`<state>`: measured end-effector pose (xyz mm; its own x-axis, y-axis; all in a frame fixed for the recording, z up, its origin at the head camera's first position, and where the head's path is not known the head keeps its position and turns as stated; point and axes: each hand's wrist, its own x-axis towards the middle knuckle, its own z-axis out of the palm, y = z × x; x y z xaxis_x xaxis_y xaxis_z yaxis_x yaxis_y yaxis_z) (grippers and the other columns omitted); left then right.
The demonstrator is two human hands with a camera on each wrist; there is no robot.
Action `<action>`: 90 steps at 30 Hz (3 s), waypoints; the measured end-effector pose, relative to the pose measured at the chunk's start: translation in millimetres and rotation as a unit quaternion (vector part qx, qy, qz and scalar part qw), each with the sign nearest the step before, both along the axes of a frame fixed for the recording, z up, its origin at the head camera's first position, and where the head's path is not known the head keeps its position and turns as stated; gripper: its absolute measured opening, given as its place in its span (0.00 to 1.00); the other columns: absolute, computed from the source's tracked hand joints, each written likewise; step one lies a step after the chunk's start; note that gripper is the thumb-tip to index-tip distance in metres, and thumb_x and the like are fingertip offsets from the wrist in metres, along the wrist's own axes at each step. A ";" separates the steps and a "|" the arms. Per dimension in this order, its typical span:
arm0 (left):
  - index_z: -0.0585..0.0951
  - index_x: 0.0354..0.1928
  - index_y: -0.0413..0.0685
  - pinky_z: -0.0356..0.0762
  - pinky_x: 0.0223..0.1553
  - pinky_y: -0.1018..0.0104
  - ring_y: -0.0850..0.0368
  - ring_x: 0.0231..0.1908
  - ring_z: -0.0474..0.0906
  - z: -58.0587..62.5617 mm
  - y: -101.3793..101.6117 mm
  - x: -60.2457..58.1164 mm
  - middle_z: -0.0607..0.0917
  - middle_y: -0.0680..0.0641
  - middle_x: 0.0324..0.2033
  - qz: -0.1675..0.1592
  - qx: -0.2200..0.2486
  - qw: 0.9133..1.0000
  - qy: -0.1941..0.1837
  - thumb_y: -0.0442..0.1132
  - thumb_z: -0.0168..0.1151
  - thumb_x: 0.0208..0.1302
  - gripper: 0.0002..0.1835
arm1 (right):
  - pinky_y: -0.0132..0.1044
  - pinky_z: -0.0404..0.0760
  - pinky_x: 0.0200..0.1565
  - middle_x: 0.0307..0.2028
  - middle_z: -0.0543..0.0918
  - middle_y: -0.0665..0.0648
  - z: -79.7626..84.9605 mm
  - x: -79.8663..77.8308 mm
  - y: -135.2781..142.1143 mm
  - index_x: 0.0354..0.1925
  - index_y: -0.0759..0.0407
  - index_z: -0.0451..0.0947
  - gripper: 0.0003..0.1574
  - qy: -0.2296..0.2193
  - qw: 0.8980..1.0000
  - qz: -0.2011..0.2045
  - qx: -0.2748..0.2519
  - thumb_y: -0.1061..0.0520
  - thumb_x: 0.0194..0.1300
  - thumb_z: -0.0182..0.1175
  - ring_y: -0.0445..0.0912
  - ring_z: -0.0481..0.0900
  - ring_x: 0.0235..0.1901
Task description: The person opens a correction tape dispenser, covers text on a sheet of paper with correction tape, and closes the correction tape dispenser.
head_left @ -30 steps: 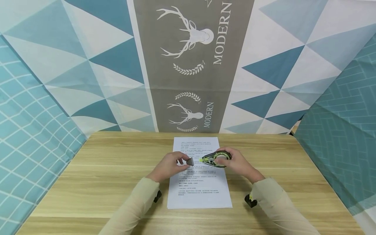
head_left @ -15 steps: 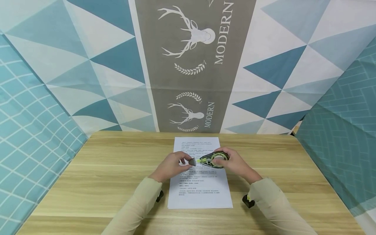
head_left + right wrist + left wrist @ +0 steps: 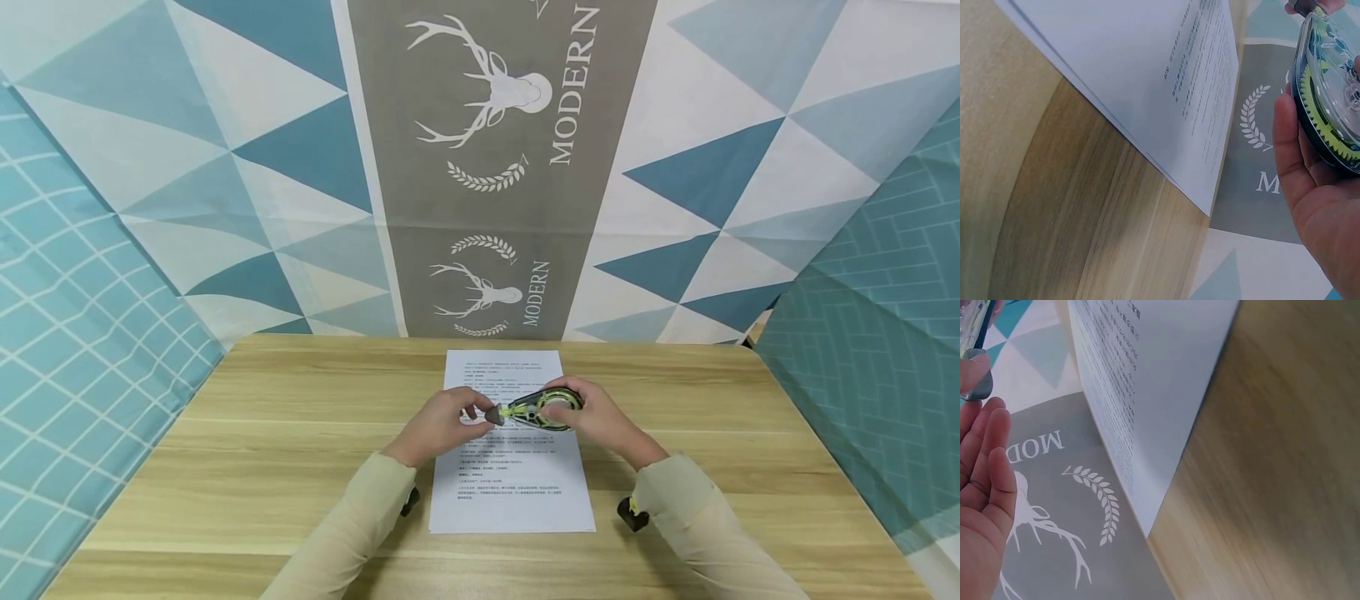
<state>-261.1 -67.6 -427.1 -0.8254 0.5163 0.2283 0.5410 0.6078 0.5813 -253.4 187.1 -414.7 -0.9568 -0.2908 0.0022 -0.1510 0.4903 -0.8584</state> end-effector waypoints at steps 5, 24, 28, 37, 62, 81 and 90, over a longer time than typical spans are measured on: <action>0.83 0.39 0.51 0.78 0.38 0.64 0.61 0.34 0.77 1.6 2.1 1.5 0.84 0.55 0.37 -0.006 0.002 1.000 0.005 0.42 0.67 0.56 0.09 | 0.36 0.76 0.41 0.44 0.80 0.56 0.3 1.0 -1.0 0.49 0.54 0.77 0.20 0.000 1.000 0.004 -0.004 0.51 0.59 0.64 0.46 0.76 0.39; 0.83 0.43 0.49 0.79 0.38 0.62 0.62 0.35 0.77 4.7 5.5 5.9 0.85 0.54 0.37 0.001 0.015 1.000 0.022 0.41 0.66 0.57 0.12 | 0.34 0.77 0.39 0.44 0.81 0.57 0.5 2.2 -3.2 0.49 0.56 0.76 0.20 0.004 1.000 0.002 -0.013 0.51 0.61 0.63 0.44 0.77 0.38; 0.83 0.43 0.51 0.78 0.38 0.66 0.63 0.35 0.77 3.5 7.4 4.7 0.84 0.55 0.37 0.005 0.014 1.000 0.024 0.41 0.66 0.57 0.12 | 0.33 0.78 0.39 0.44 0.80 0.59 -1.6 1.5 -2.6 0.49 0.58 0.76 0.19 0.009 1.000 0.004 -0.024 0.52 0.61 0.62 0.44 0.77 0.37; 0.83 0.44 0.49 0.79 0.39 0.67 0.62 0.35 0.77 4.6 7.8 5.7 0.85 0.54 0.38 -0.007 0.013 0.998 0.053 0.40 0.66 0.57 0.12 | 0.34 0.77 0.40 0.44 0.80 0.59 -1.3 3.5 -4.1 0.50 0.58 0.75 0.20 0.007 1.000 -0.001 -0.018 0.51 0.62 0.62 0.45 0.77 0.39; 0.83 0.45 0.48 0.80 0.41 0.59 0.60 0.37 0.78 8.5 8.2 9.6 0.85 0.52 0.38 -0.019 0.023 0.999 0.043 0.41 0.66 0.57 0.13 | 0.34 0.78 0.41 0.43 0.81 0.58 0.4 5.3 -3.7 0.48 0.57 0.75 0.19 -0.013 1.000 0.019 -0.013 0.49 0.62 0.61 0.44 0.78 0.38; 0.82 0.47 0.49 0.78 0.48 0.60 0.58 0.43 0.79 1.9 3.9 7.7 0.85 0.53 0.41 -0.016 0.010 0.999 0.037 0.44 0.66 0.57 0.15 | 0.37 0.79 0.41 0.46 0.80 0.59 0.3 4.4 1.6 0.52 0.59 0.76 0.19 -0.017 0.999 0.043 -0.004 0.53 0.63 0.60 0.45 0.76 0.39; 0.74 0.59 0.46 0.63 0.66 0.50 0.45 0.66 0.63 -5.4 -8.6 7.9 0.74 0.43 0.62 -0.033 -0.044 0.998 0.000 0.55 0.65 0.55 0.33 | 0.42 0.80 0.43 0.47 0.80 0.61 -6.8 0.6 11.6 0.51 0.60 0.76 0.18 -0.009 0.999 0.030 -0.008 0.54 0.64 0.59 0.46 0.77 0.41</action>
